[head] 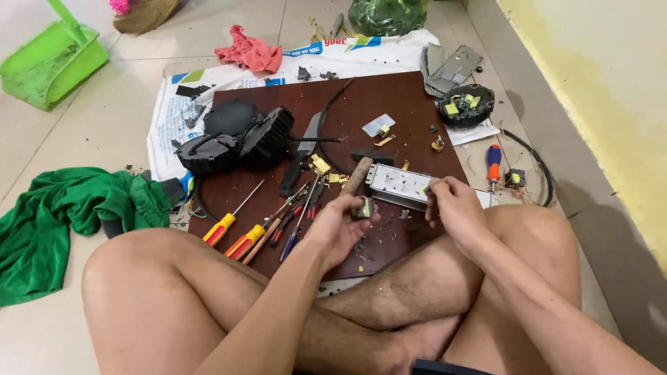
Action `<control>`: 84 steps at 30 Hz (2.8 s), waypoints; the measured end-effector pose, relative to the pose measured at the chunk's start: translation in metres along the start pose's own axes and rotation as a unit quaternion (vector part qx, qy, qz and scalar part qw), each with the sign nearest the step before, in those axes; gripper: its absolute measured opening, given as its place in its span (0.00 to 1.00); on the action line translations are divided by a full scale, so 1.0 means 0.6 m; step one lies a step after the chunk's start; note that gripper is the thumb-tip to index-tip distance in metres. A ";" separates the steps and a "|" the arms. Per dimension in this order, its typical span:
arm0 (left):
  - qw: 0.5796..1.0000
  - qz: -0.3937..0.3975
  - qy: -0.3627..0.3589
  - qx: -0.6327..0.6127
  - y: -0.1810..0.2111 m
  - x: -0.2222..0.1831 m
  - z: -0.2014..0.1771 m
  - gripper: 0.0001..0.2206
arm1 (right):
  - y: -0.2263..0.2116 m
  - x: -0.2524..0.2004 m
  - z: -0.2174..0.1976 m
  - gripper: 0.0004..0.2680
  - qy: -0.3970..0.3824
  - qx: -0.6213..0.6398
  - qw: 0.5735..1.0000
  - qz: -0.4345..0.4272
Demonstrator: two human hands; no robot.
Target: Disassembling electronic devices to extract components using hand tools like screwdrivers, hammers, and pliers.
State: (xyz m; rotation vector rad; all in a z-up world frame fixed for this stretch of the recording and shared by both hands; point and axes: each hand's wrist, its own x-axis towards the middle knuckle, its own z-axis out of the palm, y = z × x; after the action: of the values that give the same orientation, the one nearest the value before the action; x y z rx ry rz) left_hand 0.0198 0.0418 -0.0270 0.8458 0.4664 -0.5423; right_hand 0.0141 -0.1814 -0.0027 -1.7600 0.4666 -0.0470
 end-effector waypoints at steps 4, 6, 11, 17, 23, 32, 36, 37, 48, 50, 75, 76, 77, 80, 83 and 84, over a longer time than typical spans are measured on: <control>1.000 -0.016 -0.010 -0.024 -0.012 -0.012 0.024 0.18 | 0.008 -0.001 -0.002 0.10 0.047 -0.005 0.999 0.017; 0.999 0.027 -0.024 0.010 -0.015 -0.018 0.041 0.25 | 0.003 -0.015 -0.002 0.12 0.061 -0.225 0.972 0.008; 0.990 0.115 0.004 0.084 -0.019 -0.027 0.073 0.29 | 0.020 0.000 -0.013 0.17 0.020 -0.297 0.954 -0.029; 0.921 0.213 0.082 0.316 -0.063 0.052 0.083 0.25 | -0.083 -0.094 0.012 0.18 -0.119 -0.140 0.983 0.006; 0.898 0.214 -0.011 0.385 -0.048 0.047 0.093 0.32 | -0.039 -0.055 -0.008 0.18 -0.118 -0.005 0.993 0.016; 0.838 0.201 0.006 0.507 -0.043 0.041 0.103 0.28 | -0.009 -0.018 -0.021 0.16 -0.078 -0.099 0.988 -0.086; 0.832 0.179 0.004 0.525 -0.041 0.066 0.094 0.26 | -0.003 -0.006 -0.020 0.16 -0.086 -0.083 0.991 -0.063; 0.832 0.178 0.005 0.525 -0.039 0.067 0.095 0.26 | 0.002 0.002 -0.021 0.16 -0.087 -0.084 0.991 -0.062; 0.763 0.248 0.044 0.596 -0.020 0.106 0.104 0.18 | 0.041 0.115 -0.026 0.14 -0.127 -0.465 0.865 -0.140; 0.753 0.247 0.049 0.607 -0.025 0.133 0.096 0.18 | 0.040 0.130 -0.030 0.13 -0.122 -0.476 0.859 -0.143; 0.692 0.199 0.109 0.685 -0.054 0.148 0.127 0.18 | 0.005 0.120 -0.035 0.18 -0.071 -0.281 0.945 -0.151; 0.692 0.199 0.110 0.685 -0.057 0.150 0.126 0.18 | 0.019 0.148 -0.053 0.18 -0.072 -0.281 0.945 -0.152; 0.688 0.206 0.108 0.688 -0.059 0.151 0.124 0.19 | 0.033 0.176 -0.070 0.16 0.006 -0.305 0.947 -0.102; 0.688 0.215 0.094 0.687 -0.056 0.147 0.117 0.23 | 0.111 0.295 -0.141 0.17 0.120 -0.356 0.927 -0.009; 0.682 0.228 0.091 0.689 -0.041 0.113 0.104 0.24 | 0.172 0.367 -0.169 0.19 0.140 -0.447 0.879 0.088; 0.674 0.244 0.102 0.690 -0.033 0.094 0.095 0.22 | 0.183 0.379 -0.164 0.20 0.128 -0.510 0.840 0.131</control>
State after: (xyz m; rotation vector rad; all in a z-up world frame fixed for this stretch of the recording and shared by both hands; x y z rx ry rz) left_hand 0.0605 -0.0290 -0.0384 2.4453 -0.1050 -0.2021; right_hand 0.1643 -0.3672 -0.1314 -2.7301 1.0604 0.2029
